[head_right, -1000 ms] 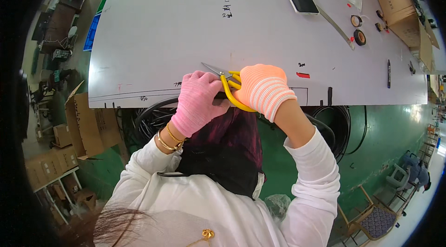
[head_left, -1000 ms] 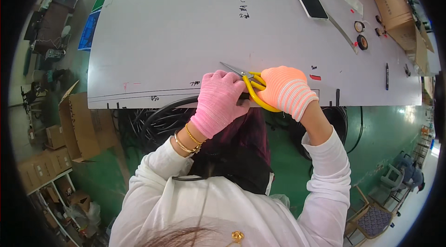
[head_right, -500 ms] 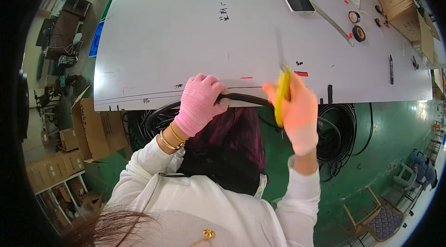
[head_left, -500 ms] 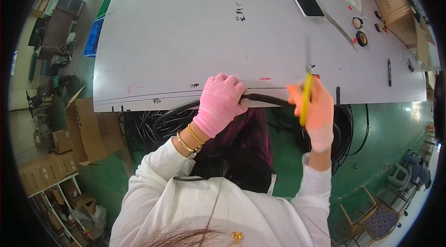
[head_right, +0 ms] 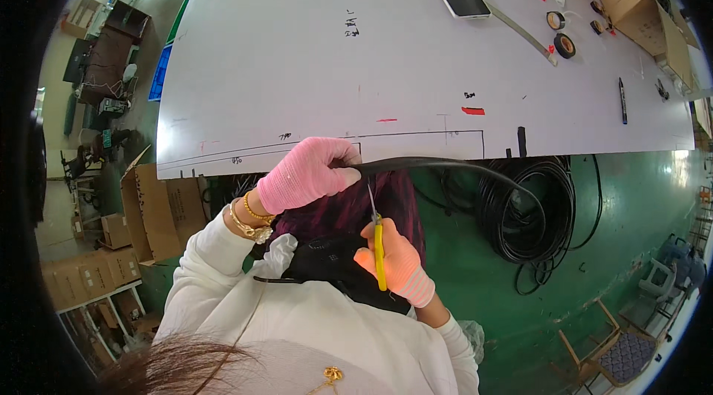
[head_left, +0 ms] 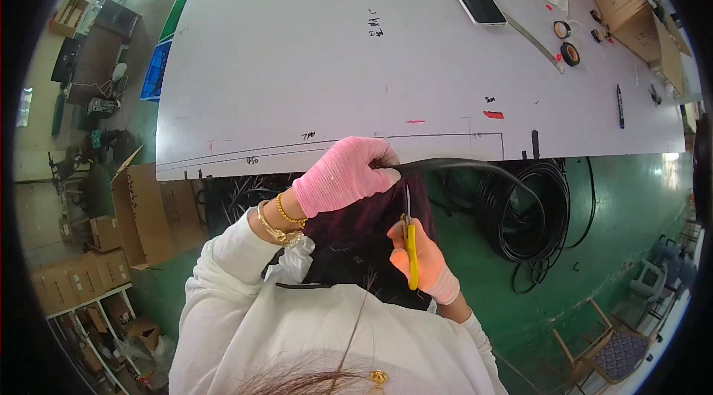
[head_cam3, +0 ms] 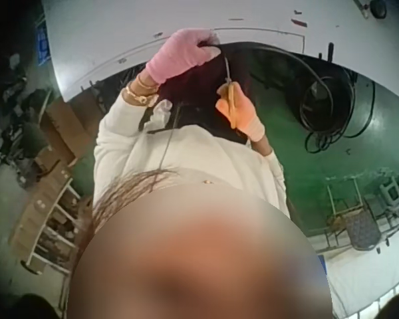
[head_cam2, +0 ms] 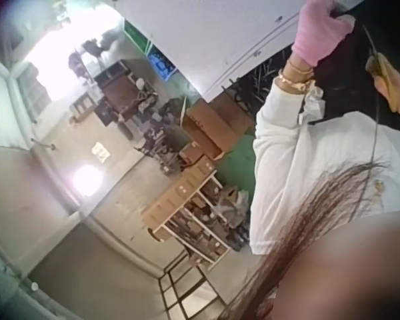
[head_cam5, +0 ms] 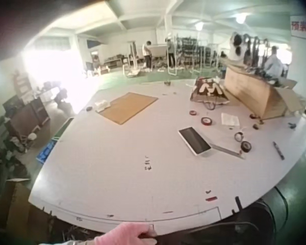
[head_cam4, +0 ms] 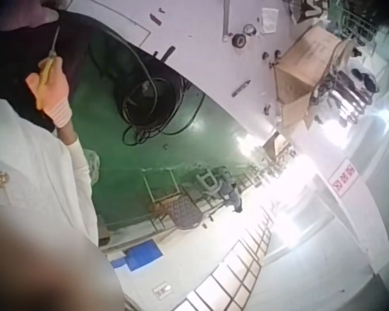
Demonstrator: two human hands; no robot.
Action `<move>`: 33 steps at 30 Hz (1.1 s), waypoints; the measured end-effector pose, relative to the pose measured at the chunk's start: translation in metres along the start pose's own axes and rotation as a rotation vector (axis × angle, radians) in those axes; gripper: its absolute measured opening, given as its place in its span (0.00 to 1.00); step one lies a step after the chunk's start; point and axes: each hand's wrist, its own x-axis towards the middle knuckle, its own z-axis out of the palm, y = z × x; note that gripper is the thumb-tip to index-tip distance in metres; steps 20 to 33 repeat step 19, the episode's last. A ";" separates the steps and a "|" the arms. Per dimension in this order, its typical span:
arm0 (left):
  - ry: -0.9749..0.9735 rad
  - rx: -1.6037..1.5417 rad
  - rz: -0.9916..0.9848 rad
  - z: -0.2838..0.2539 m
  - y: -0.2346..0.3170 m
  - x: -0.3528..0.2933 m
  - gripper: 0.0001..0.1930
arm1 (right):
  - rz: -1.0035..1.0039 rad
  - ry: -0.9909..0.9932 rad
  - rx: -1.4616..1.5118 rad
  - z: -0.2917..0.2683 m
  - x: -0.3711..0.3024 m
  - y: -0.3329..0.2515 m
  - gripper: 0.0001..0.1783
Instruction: Cutting long black electrical cables into specific lengths using a measuring guide on a table.
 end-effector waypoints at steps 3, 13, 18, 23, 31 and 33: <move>-0.043 -0.030 -0.029 -0.002 0.004 -0.004 0.06 | 0.022 -0.029 0.073 0.004 0.003 -0.002 0.35; -0.133 -0.022 -0.073 -0.011 0.012 -0.010 0.10 | 0.146 -0.149 0.156 0.003 0.011 0.001 0.33; -0.135 -0.063 -0.079 -0.011 0.011 -0.011 0.08 | 0.116 -0.151 0.195 0.006 0.009 0.002 0.30; -0.134 -0.074 -0.066 -0.011 0.011 -0.011 0.07 | 0.153 -0.174 0.157 0.006 0.010 0.003 0.30; -0.134 -0.074 -0.066 -0.011 0.011 -0.011 0.07 | 0.153 -0.174 0.157 0.006 0.010 0.003 0.30; -0.134 -0.074 -0.066 -0.011 0.011 -0.011 0.07 | 0.153 -0.174 0.157 0.006 0.010 0.003 0.30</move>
